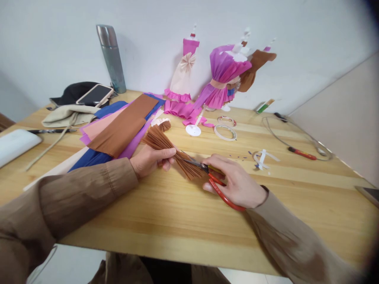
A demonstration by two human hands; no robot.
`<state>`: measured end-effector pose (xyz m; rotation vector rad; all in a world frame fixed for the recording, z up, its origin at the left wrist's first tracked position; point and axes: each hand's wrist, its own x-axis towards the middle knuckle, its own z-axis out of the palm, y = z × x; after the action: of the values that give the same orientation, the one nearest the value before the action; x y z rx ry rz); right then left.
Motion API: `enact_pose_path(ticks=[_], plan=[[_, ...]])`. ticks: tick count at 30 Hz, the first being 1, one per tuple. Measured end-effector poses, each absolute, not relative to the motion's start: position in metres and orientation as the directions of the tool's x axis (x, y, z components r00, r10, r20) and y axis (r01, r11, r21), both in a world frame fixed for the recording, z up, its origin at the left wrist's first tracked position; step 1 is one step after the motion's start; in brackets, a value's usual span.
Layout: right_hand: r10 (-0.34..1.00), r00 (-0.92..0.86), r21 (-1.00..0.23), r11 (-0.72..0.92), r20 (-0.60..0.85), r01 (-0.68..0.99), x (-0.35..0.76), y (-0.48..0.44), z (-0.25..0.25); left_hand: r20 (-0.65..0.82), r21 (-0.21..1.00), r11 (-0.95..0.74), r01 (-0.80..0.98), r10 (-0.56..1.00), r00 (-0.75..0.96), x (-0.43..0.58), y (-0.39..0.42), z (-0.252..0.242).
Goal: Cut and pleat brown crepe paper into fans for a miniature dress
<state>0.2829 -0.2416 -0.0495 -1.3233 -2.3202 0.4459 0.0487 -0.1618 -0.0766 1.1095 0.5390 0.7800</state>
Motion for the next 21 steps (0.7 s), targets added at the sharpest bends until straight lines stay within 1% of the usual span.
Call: enact_pose_path(ticks=[13, 21], plan=[[0.872, -0.439, -0.469, 0.488, 0.218, 0.736, 0.2819, -0.2408, -0.0530, -0.006, 0.928, 0.238, -0.287, 0.778, 0.628, 0.0498, -0.1635, -0.0742], [0.860, -0.443, -0.495, 0.508, 0.253, 0.705, 0.2823, -0.2400, -0.0528, -0.001, 0.927, 0.237, -0.290, 0.775, 0.632, 0.0489, -0.1613, -0.0787]])
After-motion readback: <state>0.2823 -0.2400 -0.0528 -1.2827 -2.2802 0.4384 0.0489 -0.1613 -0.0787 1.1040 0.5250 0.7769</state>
